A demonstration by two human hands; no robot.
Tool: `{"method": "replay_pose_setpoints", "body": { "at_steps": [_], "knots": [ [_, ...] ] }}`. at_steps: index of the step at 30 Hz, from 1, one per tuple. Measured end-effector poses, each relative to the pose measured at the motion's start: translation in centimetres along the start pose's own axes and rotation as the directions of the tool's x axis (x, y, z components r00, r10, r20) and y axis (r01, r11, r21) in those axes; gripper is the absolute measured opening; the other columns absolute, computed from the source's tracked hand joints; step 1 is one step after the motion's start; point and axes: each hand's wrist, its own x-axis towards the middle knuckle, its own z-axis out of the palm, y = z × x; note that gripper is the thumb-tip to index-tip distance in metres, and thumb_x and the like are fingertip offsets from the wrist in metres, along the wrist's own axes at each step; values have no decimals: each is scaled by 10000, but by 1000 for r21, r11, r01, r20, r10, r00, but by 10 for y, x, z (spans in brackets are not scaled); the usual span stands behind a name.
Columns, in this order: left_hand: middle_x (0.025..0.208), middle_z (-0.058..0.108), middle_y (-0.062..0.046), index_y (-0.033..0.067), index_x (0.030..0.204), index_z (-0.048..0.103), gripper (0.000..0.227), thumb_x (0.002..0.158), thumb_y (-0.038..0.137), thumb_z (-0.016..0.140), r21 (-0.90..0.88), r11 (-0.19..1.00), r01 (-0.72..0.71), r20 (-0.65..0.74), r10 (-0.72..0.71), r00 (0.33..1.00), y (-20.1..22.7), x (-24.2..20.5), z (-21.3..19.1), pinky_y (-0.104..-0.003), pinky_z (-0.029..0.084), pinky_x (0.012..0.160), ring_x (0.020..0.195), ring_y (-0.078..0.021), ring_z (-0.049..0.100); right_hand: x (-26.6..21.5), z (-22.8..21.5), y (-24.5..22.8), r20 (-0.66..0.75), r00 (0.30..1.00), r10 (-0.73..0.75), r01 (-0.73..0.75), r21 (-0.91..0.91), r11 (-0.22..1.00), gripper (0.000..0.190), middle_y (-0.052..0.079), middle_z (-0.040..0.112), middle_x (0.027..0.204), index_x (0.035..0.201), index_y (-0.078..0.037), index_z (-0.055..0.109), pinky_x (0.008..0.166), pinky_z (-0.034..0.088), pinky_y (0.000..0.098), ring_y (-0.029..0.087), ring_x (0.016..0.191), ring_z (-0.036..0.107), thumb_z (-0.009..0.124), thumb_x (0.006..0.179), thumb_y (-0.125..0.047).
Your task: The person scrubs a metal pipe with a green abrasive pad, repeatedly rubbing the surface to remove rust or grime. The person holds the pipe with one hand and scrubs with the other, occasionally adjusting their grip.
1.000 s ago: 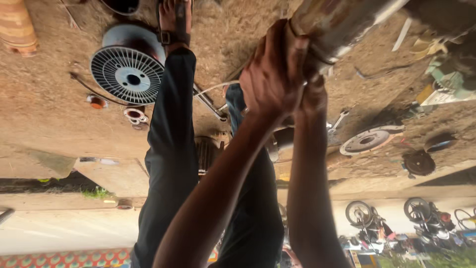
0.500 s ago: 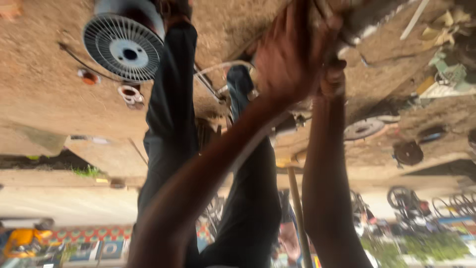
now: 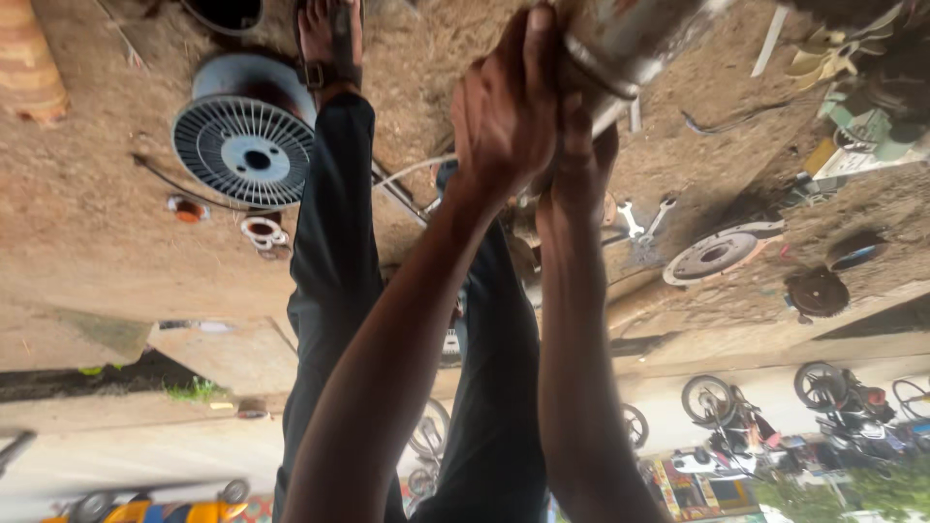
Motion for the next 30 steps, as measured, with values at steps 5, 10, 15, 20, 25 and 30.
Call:
{"method": "replay_pose_setpoints", "body": {
  "at_steps": [5, 10, 15, 20, 25, 30],
  "knots": [
    [1019, 781, -238, 113, 1221, 720, 800, 1069, 626, 124, -46, 991, 128, 100, -123, 987, -34, 6, 8, -572, 573, 786, 890, -416, 718, 18, -49, -9, 211, 970, 117, -112, -37, 993, 1013, 108, 463, 1585, 1601, -55, 290, 1231, 493, 429, 287, 1486, 473, 866, 867, -450],
    [1078, 698, -276, 27, 1297, 629, 889, 1027, 705, 122, -437, 710, 552, 600, -227, 767, -119, -35, -2, -510, 577, 947, 988, -376, 708, 24, -97, -7, 182, 945, 270, -245, -149, 958, 891, 84, 507, 1461, 1567, -89, 345, 1091, 433, 419, 260, 1332, 487, 797, 938, -530],
    [918, 688, -290, -20, 1205, 673, 957, 1038, 718, 87, -295, 691, 660, 716, -297, 631, -163, -79, 16, -514, 573, 846, 795, -394, 676, 28, -95, -6, 340, 893, 294, -281, -87, 956, 969, 54, 485, 1521, 1646, -151, 340, 1186, 420, 427, 239, 1376, 457, 747, 924, -652],
    [1000, 760, -162, 71, 1316, 615, 929, 937, 773, 139, -336, 865, 372, 544, -145, 827, -166, -117, 9, -482, 552, 893, 890, -319, 745, 27, -69, -15, 375, 878, 298, -247, -180, 952, 1049, 99, 423, 1608, 1619, -173, 272, 1241, 405, 499, 280, 1484, 429, 748, 856, -714],
    [1150, 744, -200, 4, 1115, 795, 1020, 991, 723, 82, -409, 707, 577, 573, -293, 765, -154, -140, 2, -531, 433, 1052, 1156, -378, 649, 18, -50, -20, 338, 878, 339, -320, -111, 941, 1168, 107, 404, 1569, 1657, -144, 250, 1220, 447, 469, 276, 1444, 434, 807, 790, -694],
    [1029, 806, -175, -28, 1379, 537, 929, 995, 712, 128, -451, 593, 668, 559, -395, 728, -122, -148, -41, -505, 462, 996, 1040, -342, 672, 19, -33, -12, 467, 831, 303, -314, -55, 948, 1178, 101, 484, 1473, 1624, -125, 316, 1197, 516, 428, 262, 1373, 497, 830, 730, -694]
  ]
}}
